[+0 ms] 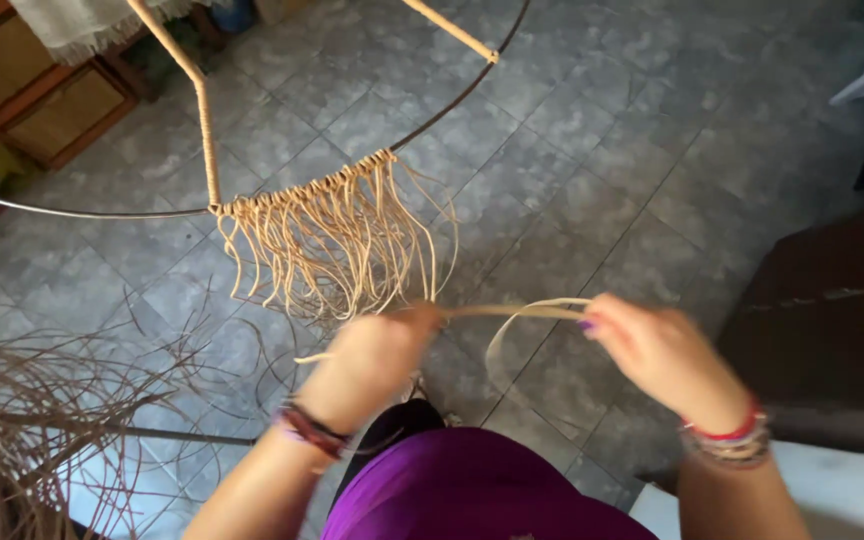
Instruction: Weaving natural fiber strands onto a metal frame to create a decorative fringe
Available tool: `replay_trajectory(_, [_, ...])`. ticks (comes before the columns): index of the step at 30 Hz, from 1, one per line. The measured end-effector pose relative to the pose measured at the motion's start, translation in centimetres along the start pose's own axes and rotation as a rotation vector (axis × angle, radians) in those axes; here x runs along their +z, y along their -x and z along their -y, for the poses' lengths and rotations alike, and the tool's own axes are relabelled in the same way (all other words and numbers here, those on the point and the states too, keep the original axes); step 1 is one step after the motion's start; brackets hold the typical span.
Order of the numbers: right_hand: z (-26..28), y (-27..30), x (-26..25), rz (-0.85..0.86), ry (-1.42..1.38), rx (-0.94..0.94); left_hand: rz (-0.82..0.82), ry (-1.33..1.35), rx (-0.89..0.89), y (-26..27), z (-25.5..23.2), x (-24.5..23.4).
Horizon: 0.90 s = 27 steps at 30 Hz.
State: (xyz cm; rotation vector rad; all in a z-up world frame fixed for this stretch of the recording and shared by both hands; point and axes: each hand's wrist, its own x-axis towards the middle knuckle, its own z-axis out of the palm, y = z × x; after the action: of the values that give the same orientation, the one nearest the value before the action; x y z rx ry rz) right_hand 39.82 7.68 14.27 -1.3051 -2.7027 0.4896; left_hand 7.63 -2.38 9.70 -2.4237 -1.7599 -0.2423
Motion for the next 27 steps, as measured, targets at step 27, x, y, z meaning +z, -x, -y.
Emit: replay_trajectory(27, [0.7, -20.5, -0.6, 0.314, 0.007, -0.713, -0.023, 0.724, -0.525, -12.1, -2.5, 0.7])
